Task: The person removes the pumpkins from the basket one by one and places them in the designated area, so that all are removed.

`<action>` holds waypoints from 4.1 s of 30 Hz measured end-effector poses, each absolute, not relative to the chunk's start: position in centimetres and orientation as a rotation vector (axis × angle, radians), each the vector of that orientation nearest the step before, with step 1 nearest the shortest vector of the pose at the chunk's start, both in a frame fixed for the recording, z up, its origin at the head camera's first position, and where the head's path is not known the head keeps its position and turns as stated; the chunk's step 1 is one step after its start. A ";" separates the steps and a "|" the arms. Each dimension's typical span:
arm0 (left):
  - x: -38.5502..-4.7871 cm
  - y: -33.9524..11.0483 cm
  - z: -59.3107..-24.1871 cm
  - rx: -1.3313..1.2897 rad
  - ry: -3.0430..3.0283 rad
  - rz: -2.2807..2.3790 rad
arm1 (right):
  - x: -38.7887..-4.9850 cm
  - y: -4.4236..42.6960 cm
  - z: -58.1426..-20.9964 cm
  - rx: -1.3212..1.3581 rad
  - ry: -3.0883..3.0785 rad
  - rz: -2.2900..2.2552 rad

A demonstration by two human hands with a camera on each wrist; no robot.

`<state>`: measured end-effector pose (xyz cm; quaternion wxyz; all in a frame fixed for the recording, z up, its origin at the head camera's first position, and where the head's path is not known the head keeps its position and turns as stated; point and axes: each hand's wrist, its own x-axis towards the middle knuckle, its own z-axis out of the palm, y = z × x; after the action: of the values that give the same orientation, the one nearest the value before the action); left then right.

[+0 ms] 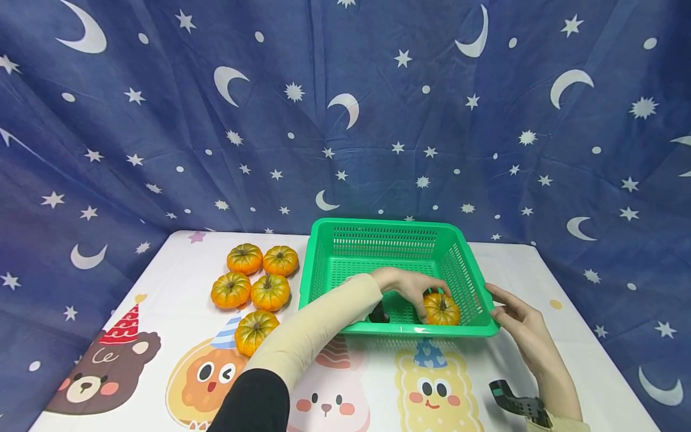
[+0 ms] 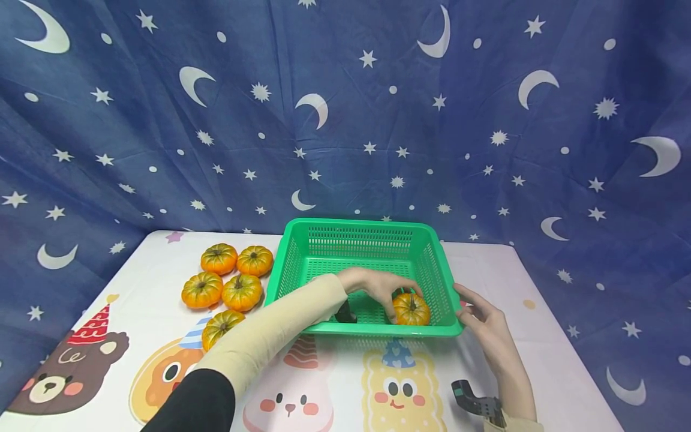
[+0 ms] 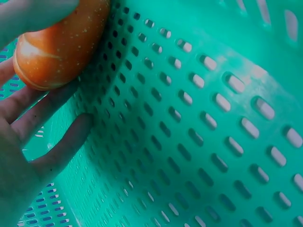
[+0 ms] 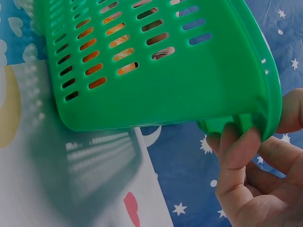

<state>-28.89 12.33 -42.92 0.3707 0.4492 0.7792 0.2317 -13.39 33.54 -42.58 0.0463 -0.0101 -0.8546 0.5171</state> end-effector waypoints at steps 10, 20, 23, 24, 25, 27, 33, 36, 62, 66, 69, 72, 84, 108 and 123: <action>-28.9 12.3 -42.7 1.175 2.015 0.570 | -13.4 33.5 -42.5 -0.039 -2.611 1.590; -29.1 11.8 -42.2 1.198 2.111 0.559 | -13.3 33.5 -42.5 -0.047 -2.614 1.597; -29.2 11.6 -41.9 1.217 2.129 0.581 | -13.3 33.5 -42.5 -0.034 -2.612 1.601; -29.2 11.5 -41.8 1.223 2.131 0.592 | -13.3 33.6 -42.4 -0.030 -2.610 1.606; -29.2 11.5 -41.7 1.230 2.137 0.601 | -13.3 33.6 -42.4 -0.029 -2.610 1.607; -29.2 11.4 -41.4 1.242 2.151 0.612 | -13.3 33.6 -42.4 -0.030 -2.609 1.613; -29.1 10.9 -40.8 1.234 2.202 0.641 | -13.3 33.5 -42.4 -0.046 -2.622 1.591; -29.2 10.7 -40.5 1.239 2.224 0.662 | -13.4 33.5 -42.4 -0.057 -2.627 1.583; -26.3 7.4 -36.0 1.282 2.647 0.636 | -13.6 33.6 -42.5 -0.055 -2.623 1.587; -25.4 6.8 -35.3 1.236 2.712 0.675 | -13.6 33.5 -42.5 -0.053 -2.626 1.584; -24.8 6.3 -34.9 1.195 2.750 0.705 | -13.5 33.5 -42.5 -0.045 -2.622 1.587; -24.2 5.7 -34.6 1.149 2.786 0.721 | -13.5 33.6 -42.6 -0.033 -2.617 1.591; -22.4 3.3 -34.4 1.092 2.865 0.692 | -13.5 33.6 -42.7 -0.005 -2.602 1.598; -19.3 -3.6 -35.1 1.018 2.923 0.809 | -13.5 33.7 -42.6 0.000 -2.571 1.673; -17.1 -8.1 -35.8 0.847 3.011 0.903 | -13.6 33.6 -42.7 -0.013 -2.571 1.660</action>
<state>-17.08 -8.07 -35.83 -0.0568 0.2597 0.9234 0.2768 -13.60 33.59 -42.66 0.0405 -0.0043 -0.8395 0.5419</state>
